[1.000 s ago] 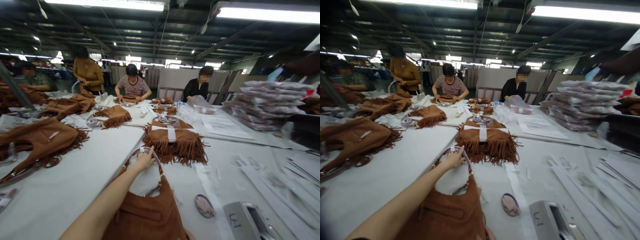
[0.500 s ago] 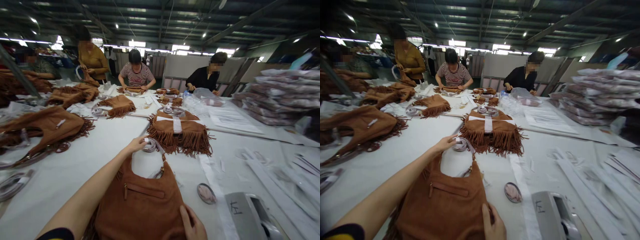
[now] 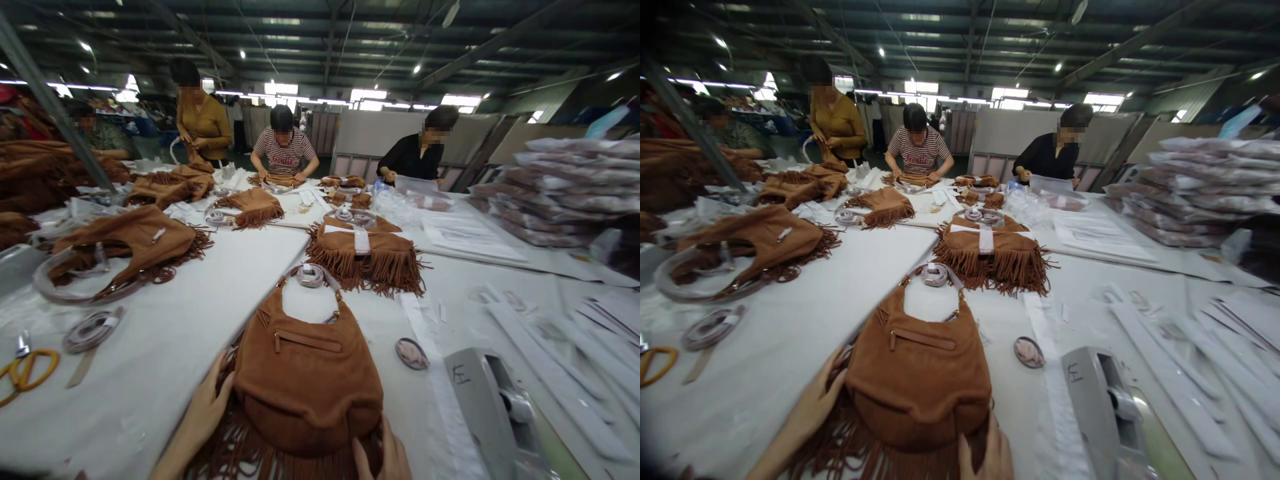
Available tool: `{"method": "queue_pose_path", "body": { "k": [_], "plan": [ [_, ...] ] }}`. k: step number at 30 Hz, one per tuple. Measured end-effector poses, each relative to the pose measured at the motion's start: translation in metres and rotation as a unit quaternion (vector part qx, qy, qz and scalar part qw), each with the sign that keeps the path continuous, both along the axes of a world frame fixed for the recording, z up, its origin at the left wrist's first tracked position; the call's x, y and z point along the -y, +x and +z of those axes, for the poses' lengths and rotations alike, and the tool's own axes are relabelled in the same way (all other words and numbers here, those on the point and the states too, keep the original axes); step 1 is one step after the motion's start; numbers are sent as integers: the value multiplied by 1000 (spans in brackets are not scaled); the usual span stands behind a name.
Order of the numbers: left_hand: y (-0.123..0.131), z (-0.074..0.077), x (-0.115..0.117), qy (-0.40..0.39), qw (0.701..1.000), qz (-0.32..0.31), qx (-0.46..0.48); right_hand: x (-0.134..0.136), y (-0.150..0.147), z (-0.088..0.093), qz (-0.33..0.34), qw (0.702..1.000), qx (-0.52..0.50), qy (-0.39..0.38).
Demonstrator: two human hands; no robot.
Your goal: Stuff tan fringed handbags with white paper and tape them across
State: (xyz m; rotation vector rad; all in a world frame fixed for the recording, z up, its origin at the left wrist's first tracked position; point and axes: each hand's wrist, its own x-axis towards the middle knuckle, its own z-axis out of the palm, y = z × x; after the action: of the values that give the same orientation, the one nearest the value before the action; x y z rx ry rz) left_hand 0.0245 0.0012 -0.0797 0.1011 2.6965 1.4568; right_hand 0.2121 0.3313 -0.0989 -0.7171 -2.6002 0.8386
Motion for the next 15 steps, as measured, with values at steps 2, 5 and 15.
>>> {"method": "queue_pose_path", "body": {
  "k": [2, 5, 15],
  "plan": [
    [4, -5, -7, 0, 999, 11, -31, 2, -13, 8, -17, 1000, 18, -8],
    [-3, -9, -17, -6, 998, -8, -54, 1, -31, 16, -19, 999, 5, -31],
    [-41, -6, -43, -57, 989, -60, -125, -33, -68, 35, 17, 998, -40, -49]
  ]
}}
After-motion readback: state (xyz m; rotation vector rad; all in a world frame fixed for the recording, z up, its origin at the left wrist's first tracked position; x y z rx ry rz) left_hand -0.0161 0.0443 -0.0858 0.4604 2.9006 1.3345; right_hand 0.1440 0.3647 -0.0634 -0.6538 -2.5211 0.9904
